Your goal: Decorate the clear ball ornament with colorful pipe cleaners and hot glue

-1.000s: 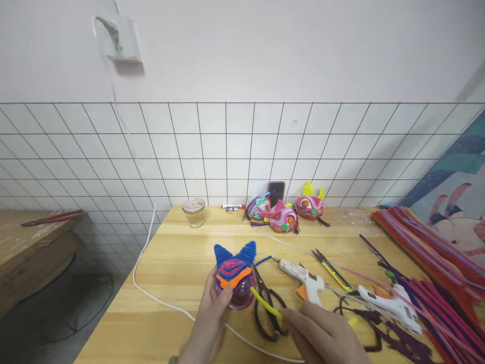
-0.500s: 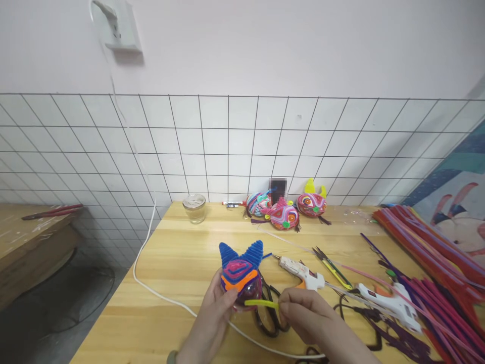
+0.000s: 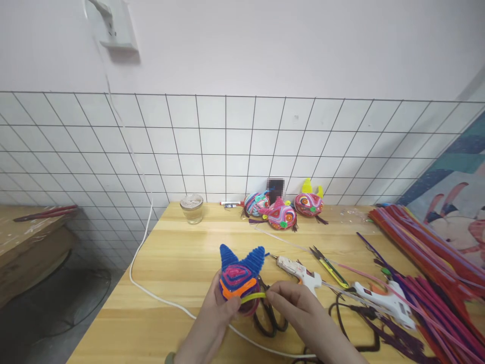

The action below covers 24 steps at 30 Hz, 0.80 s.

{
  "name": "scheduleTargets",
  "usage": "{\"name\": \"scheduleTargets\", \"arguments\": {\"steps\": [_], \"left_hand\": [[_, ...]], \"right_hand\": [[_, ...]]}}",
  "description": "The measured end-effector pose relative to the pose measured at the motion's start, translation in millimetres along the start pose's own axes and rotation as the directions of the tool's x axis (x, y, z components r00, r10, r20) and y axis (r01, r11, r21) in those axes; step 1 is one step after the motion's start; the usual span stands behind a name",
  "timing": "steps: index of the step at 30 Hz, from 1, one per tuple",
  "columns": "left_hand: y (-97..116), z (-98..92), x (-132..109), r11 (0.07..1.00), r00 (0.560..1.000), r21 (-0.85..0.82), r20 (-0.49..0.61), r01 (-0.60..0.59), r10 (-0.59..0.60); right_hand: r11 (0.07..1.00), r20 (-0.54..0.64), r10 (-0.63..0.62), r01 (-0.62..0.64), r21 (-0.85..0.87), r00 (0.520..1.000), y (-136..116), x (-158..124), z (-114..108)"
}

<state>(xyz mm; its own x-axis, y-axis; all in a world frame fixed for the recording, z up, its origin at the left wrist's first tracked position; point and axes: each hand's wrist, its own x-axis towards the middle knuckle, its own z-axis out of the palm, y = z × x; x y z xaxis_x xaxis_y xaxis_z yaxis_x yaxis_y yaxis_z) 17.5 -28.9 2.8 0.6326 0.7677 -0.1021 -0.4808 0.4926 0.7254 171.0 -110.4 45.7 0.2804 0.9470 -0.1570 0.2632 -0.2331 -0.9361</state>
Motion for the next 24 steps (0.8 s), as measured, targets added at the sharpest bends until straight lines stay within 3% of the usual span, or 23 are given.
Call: {"name": "scheduleTargets", "arguments": {"steps": [13,17,24], "left_hand": [[-4.4,7.6,2.0,0.996,0.991,0.046,-0.113,-0.071,0.076],[-5.6,7.6,1.9,0.996,0.99,0.047,-0.109,-0.081,0.086],[-7.1,5.7,2.0,0.992,0.987,0.092,-0.124,-0.088,0.099]], "right_hand": [[0.965,-0.051,-0.11,0.095,-0.244,0.993,7.6,2.3,4.7],[0.956,-0.131,-0.135,0.095,-0.276,0.982,10.3,2.1,9.3],[0.948,-0.106,-0.176,0.139,-0.287,0.979,4.6,2.3,8.7]]}}
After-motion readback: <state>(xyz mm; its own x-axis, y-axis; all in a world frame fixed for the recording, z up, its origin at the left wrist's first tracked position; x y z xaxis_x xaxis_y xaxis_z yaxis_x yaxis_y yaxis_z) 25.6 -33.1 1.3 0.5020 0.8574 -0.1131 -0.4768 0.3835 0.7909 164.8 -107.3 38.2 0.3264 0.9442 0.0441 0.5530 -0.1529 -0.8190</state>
